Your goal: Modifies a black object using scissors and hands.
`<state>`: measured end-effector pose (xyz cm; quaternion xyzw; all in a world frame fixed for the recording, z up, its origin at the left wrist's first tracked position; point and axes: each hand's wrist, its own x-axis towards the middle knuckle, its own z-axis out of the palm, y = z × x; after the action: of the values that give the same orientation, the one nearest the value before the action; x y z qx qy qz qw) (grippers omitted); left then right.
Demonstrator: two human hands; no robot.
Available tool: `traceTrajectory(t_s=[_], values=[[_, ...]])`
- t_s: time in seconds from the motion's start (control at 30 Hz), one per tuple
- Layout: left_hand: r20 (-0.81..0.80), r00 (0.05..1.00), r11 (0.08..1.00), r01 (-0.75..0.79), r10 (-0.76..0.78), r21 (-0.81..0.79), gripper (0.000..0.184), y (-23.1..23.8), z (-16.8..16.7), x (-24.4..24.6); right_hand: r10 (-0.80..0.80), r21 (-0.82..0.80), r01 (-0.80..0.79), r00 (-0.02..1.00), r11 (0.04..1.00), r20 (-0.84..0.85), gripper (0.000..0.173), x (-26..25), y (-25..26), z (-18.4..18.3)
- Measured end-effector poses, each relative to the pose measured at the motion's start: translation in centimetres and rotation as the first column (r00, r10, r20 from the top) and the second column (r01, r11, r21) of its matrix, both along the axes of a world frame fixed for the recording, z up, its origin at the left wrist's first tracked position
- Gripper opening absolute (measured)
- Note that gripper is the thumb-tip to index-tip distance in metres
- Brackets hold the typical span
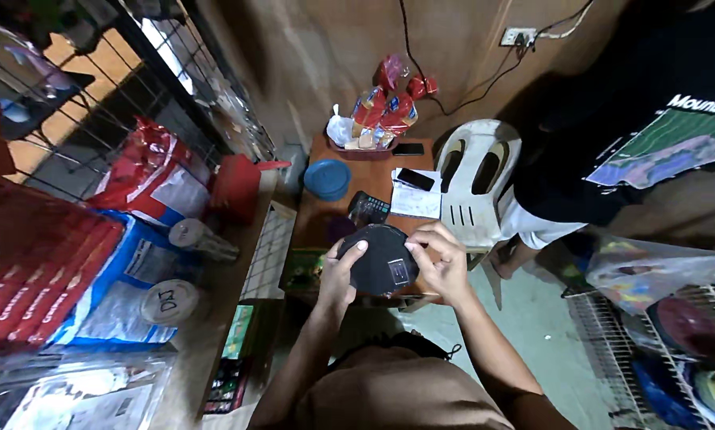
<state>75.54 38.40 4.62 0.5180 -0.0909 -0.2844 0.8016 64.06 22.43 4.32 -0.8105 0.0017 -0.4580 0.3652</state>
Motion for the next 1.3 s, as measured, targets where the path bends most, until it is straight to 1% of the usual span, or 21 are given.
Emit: traceTrajectory(t_s=[0.07,0.17,0.27,0.3,0.37,0.4,0.47,0.53,0.57,0.6,0.67,0.73,0.77,0.8,0.83,0.9,0.97,1.03,1.13,1.2,1.3], values=[[0.027,1.000,1.000,0.014,-0.014,0.003,0.019,0.3,0.3,-0.1,0.074,0.046,-0.071,0.995,0.996,-0.069,0.011,-0.4,-0.2,0.7],[0.254,0.967,1.000,0.001,0.001,-0.006,0.021,0.8,0.4,0.0,0.109,0.070,-0.100,0.985,0.993,-0.137,0.010,-0.8,-0.2,1.5],[0.540,0.840,0.996,-0.009,0.054,-0.085,0.023,1.1,-0.1,0.4,0.103,0.127,-0.091,0.990,0.988,-0.093,0.016,-0.8,0.5,2.2],[0.610,0.788,0.994,-0.018,0.081,-0.108,0.022,1.1,-0.1,0.5,0.087,0.136,-0.079,0.995,0.988,-0.054,0.017,-0.7,0.7,2.4],[0.703,0.699,0.989,-0.043,0.132,-0.143,0.020,1.2,-0.2,0.5,0.057,0.145,-0.060,0.998,0.988,0.023,0.012,-0.4,1.1,2.5],[0.738,0.658,0.986,-0.056,0.153,-0.155,0.020,1.2,-0.2,0.5,0.042,0.138,-0.049,0.998,0.989,0.056,0.008,-0.2,1.3,2.5],[0.776,0.601,0.980,-0.085,0.192,-0.177,0.021,1.3,-0.1,0.2,-0.006,0.063,0.000,0.995,0.998,0.098,0.005,0.1,1.5,2.4],[0.781,0.586,0.976,-0.107,0.216,-0.190,0.021,1.3,0.0,-0.1,-0.057,-0.063,0.067,0.988,0.996,0.143,0.008,0.3,1.6,2.1],[0.764,0.609,0.976,-0.104,0.215,-0.192,0.021,1.4,0.0,-0.2,-0.058,-0.116,0.077,0.985,0.990,0.162,0.010,0.4,1.6,1.9],[0.729,0.655,0.978,-0.084,0.198,-0.190,0.020,1.6,0.1,-0.2,-0.030,-0.142,0.053,0.986,0.988,0.163,0.013,0.3,1.6,1.9],[0.644,0.757,0.987,-0.003,0.107,-0.161,0.021,1.9,0.1,0.4,0.095,-0.111,-0.085,0.991,0.990,0.089,0.015,-0.2,1.0,2.2],[0.622,0.782,0.984,0.076,0.041,-0.161,0.022,1.9,-0.1,1.0,0.220,-0.075,-0.217,0.975,0.973,0.037,0.015,-0.6,0.2,2.8],[0.607,0.794,0.983,0.082,0.037,-0.167,0.021,1.8,-0.1,1.0,0.236,-0.106,-0.232,0.972,0.967,0.019,0.015,-0.7,0.0,3.2],[0.570,0.821,0.982,0.070,0.045,-0.178,0.021,1.7,0.1,0.8,0.213,-0.159,-0.209,0.977,0.965,0.010,0.016,-0.7,0.0,3.4],[0.500,0.864,0.981,0.039,0.063,-0.190,0.021,1.5,0.4,0.4,0.158,-0.225,-0.150,0.987,0.963,0.016,0.016,-0.8,0.3,3.5],[0.297,0.950,0.981,-0.041,0.098,-0.190,0.019,1.1,1.2,-0.4,0.037,-0.334,-0.015,0.998,0.942,0.059,0.012,-0.8,1.0,3.3],[0.161,0.983,0.986,-0.063,0.088,-0.153,0.019,1.0,1.7,-0.8,-0.037,-0.388,0.067,0.996,0.919,0.083,0.008,-1.0,1.3,2.5],[0.084,0.996,0.995,-0.034,0.042,-0.099,0.019,0.9,2.0,-1.0,-0.041,-0.351,0.065,0.996,0.934,0.073,0.011,-1.3,1.1,1.6],[-0.037,0.999,0.999,0.022,-0.024,-0.047,0.019,0.9,1.5,-0.6,0.029,-0.166,-0.021,0.999,0.986,0.045,0.020,-2.0,0.7,0.6],[-0.095,0.995,0.998,0.040,-0.043,-0.038,0.024,1.1,0.8,0.5,0.045,-0.065,-0.040,0.996,0.997,0.071,0.020,-3.0,0.1,0.4],[-0.139,0.990,0.996,-0.044,0.032,-0.083,0.027,1.5,0.3,2.7,0.071,-0.031,-0.071,0.997,0.997,0.001,0.023,-5.2,-1.2,0.2]])
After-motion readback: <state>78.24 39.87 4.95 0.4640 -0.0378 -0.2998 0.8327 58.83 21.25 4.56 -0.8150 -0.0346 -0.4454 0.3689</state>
